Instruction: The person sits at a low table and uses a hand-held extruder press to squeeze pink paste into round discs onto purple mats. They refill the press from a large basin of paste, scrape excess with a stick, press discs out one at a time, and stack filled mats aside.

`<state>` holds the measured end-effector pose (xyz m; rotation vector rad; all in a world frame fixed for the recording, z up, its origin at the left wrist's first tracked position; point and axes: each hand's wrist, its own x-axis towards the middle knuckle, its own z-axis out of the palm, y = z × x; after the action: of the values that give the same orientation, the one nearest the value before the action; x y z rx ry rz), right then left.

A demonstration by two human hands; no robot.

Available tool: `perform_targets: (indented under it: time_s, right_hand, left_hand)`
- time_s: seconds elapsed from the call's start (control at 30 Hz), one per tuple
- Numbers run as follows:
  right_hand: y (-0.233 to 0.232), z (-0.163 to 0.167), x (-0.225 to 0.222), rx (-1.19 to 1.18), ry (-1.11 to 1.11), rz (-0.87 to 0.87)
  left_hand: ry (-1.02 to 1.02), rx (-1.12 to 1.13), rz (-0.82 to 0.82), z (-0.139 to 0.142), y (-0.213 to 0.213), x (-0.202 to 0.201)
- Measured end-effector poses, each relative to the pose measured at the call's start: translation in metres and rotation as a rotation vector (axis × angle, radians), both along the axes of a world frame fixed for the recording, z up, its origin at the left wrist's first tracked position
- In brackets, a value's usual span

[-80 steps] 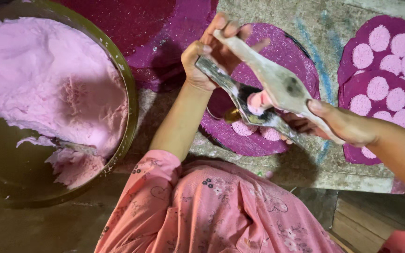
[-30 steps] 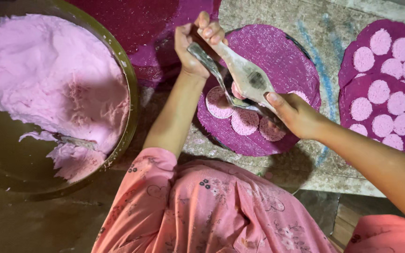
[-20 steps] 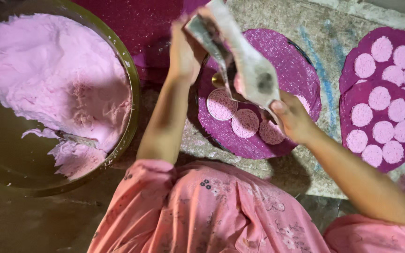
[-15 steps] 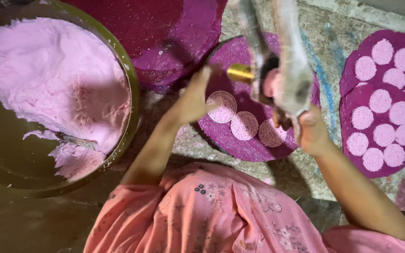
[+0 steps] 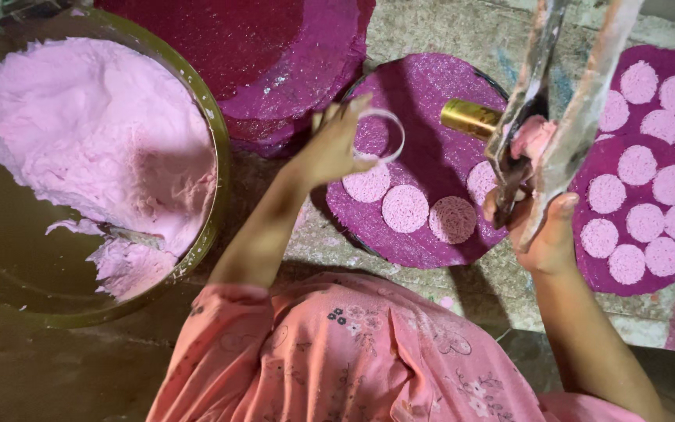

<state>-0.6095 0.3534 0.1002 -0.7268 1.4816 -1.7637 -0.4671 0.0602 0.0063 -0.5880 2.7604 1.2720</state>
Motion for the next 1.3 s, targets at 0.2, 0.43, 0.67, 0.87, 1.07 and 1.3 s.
perform_targets:
  time_s: [0.2,0.43,0.67,0.87,1.07,1.3]
  right_hand:
    - [0.009,-0.021,-0.018,0.058,0.0,0.093]
    - [-0.027,-0.031,-0.057,0.766,-0.228,0.358]
    - [-0.107,0.012,-0.075,1.019,0.425,0.499]
    - [-0.136,0.004,-0.051,0.912,0.51,0.487]
    - [-0.129,0.011,-0.064,1.02,0.698,0.508]
    - [-0.136,0.009,-0.063,0.854,0.933,0.318]
  left_hand:
    - [-0.049,-0.039,-0.013,0.01,-0.018,-0.034]
    - [0.889,1.741,0.039,0.016,-0.014,-0.071]
    - [1.252,1.982,0.211,0.006,-0.046,-0.086]
    - [1.266,1.962,0.293,-0.003,-0.068,-0.072]
    - [1.232,2.048,0.545,-0.01,-0.045,-0.088]
    - [1.273,1.935,0.403,0.005,-0.064,-0.108]
